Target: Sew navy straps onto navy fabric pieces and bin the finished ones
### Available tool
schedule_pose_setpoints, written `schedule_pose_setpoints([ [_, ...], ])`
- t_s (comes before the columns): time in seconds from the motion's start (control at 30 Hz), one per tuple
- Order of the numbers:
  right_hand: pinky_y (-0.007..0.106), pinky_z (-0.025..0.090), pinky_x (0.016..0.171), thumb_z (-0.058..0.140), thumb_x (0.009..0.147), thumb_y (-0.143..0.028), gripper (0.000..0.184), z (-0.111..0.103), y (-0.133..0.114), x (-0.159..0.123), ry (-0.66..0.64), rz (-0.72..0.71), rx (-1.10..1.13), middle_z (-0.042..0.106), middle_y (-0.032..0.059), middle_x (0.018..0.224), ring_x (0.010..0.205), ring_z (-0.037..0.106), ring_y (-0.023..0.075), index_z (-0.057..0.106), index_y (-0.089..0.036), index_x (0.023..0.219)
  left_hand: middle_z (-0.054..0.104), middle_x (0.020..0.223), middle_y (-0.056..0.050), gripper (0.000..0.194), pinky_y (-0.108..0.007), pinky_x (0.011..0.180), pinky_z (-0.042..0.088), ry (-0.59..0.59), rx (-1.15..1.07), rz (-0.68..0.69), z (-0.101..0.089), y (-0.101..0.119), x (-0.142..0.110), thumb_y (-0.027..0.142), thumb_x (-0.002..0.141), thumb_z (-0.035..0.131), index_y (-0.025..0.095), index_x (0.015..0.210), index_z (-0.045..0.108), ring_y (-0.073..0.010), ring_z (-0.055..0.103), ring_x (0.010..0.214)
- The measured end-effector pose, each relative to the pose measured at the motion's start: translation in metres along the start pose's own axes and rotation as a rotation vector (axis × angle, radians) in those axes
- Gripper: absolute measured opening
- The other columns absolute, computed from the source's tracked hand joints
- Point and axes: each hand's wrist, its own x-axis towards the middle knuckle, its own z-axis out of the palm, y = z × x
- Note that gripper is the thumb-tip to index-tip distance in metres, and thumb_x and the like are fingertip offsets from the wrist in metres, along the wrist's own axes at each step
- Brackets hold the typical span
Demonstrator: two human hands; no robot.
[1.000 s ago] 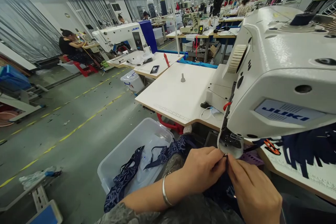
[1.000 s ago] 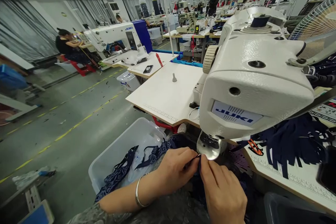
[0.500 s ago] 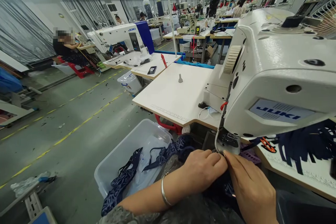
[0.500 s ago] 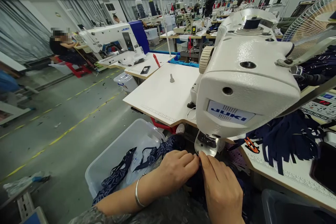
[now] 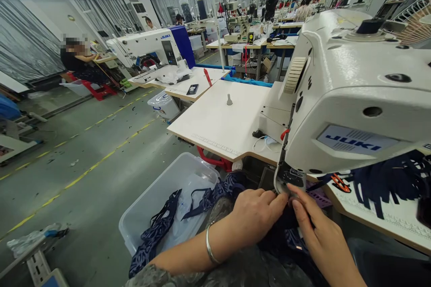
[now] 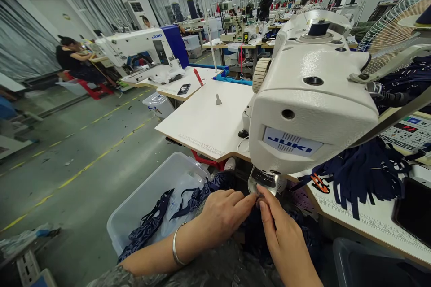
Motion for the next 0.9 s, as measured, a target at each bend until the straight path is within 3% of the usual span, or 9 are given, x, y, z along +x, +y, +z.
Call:
schedule_pose_setpoints([
  [0.17,0.017,0.056,0.073,0.042,0.099,-0.04,0.025,-0.009,0.002,0.001,0.006,0.053,0.043,0.076,-0.0037,0.091,0.074,0.073,0.0115,0.064,-0.026,0.101,0.055,0.067,0.003,0.006,-0.029,0.047,0.03,-0.012,-0.009,0.031,-0.002,0.0,0.001,0.02,0.096,0.049,0.018,0.098,0.054,-0.0145,0.051,0.056],
  [0.3,0.018,0.056,0.063,0.046,0.096,-0.042,0.024,-0.004,0.004,-0.006,0.11,0.288,-0.001,0.075,-0.0031,0.086,0.072,0.073,0.0138,0.063,-0.026,0.101,0.058,0.066,0.004,0.018,-0.028,0.047,0.032,0.039,-0.087,0.022,0.003,0.005,0.0,0.025,0.101,0.043,0.014,0.112,0.052,-0.0134,0.053,0.055],
  [0.43,0.017,0.054,0.06,0.044,0.097,-0.041,0.022,-0.002,0.007,-0.009,0.049,0.405,0.111,0.073,-0.0029,0.085,0.072,0.071,0.0125,0.06,-0.026,0.104,0.06,0.063,0.004,0.019,-0.025,0.048,0.034,0.039,-0.196,0.025,0.009,0.006,-0.004,0.025,0.101,0.041,0.017,0.105,0.058,-0.0121,0.055,0.053],
  [0.5,0.017,0.054,0.062,0.041,0.099,-0.039,0.024,-0.004,0.01,-0.009,0.006,0.388,0.17,0.071,-0.0023,0.086,0.071,0.069,0.0117,0.057,-0.026,0.111,0.063,0.065,0.004,0.02,-0.023,0.051,0.037,0.036,-0.268,-0.005,0.009,0.004,-0.004,0.027,0.101,0.043,0.019,0.099,0.061,-0.0116,0.058,0.055],
  [0.57,0.019,0.054,0.067,0.045,0.097,-0.043,0.025,-0.006,0.014,-0.01,-0.035,0.26,0.194,0.069,-0.0013,0.088,0.075,0.069,0.0125,0.057,-0.027,0.112,0.07,0.075,0.003,0.018,-0.021,0.057,0.042,-0.007,-0.358,-0.082,0.004,0.001,-0.003,0.028,0.1,0.047,0.019,0.099,0.063,-0.0115,0.064,0.063],
  [0.7,0.025,0.056,0.077,0.054,0.094,-0.04,0.018,-0.007,0.019,-0.018,-0.106,-0.021,0.168,0.068,0.0019,0.094,0.086,0.068,0.0164,0.065,-0.028,0.101,0.073,0.085,0.005,0.011,-0.017,0.064,0.046,-0.244,-0.529,-0.218,-0.008,-0.002,0.003,0.024,0.094,0.058,0.022,0.099,0.068,-0.0104,0.068,0.072],
  [0.8,0.027,0.056,0.077,0.056,0.093,-0.034,0.016,-0.005,0.022,-0.025,-0.137,-0.01,0.213,0.069,0.0026,0.093,0.083,0.068,0.0177,0.069,-0.027,0.1,0.072,0.083,0.004,0.01,-0.018,0.065,0.049,-0.353,-0.528,-0.217,-0.009,-0.003,0.005,0.025,0.093,0.059,0.022,0.096,0.068,-0.0117,0.068,0.073],
  [0.9,0.024,0.058,0.069,0.059,0.089,-0.044,0.021,-0.002,0.027,-0.029,-0.165,0.165,0.328,0.072,0.001,0.086,0.076,0.07,0.0181,0.073,-0.028,0.087,0.071,0.092,-0.002,0.009,-0.029,0.082,0.051,-0.287,-0.375,-0.242,-0.002,-0.008,0.003,0.022,0.093,0.06,0.017,0.098,0.066,-0.0177,0.067,0.088],
])
